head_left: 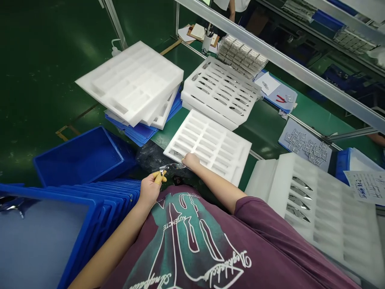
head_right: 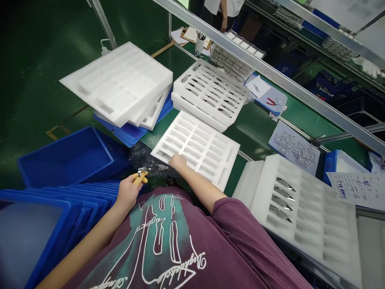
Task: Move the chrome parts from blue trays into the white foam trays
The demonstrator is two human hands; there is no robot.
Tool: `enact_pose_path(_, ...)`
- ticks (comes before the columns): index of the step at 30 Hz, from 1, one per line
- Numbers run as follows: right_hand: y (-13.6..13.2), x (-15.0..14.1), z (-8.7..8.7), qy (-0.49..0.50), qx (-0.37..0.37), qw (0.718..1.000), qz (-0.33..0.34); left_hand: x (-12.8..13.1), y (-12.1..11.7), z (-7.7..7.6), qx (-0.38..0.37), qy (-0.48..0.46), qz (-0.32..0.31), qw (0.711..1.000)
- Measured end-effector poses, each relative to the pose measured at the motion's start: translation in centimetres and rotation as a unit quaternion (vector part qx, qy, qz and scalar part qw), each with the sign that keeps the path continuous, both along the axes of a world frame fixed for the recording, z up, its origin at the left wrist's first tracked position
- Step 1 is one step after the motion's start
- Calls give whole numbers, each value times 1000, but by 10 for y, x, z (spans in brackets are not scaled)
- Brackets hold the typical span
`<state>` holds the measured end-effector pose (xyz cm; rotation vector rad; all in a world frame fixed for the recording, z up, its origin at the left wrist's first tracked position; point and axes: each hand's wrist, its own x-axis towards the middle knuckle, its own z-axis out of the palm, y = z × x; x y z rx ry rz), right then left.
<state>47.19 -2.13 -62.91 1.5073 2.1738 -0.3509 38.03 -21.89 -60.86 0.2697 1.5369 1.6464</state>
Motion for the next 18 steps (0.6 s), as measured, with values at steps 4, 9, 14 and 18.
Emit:
enact_pose_path(4, 1, -2, 2, 4, -7, 1000, -7, -5, -15, 19, 138, 355, 20, 925)
enact_pose_path(9, 0, 19, 17, 164, -40, 984, -66, -14, -28, 43, 224, 592, 54, 772)
enact_pose_path(14, -19, 65, 64, 530, -68, 845, -25, -18, -30, 52, 214, 628, 80, 744)
enact_pose_path(18, -39, 72, 108, 612, -30, 775, 157, -17, -30, 53, 210, 626, 95, 745)
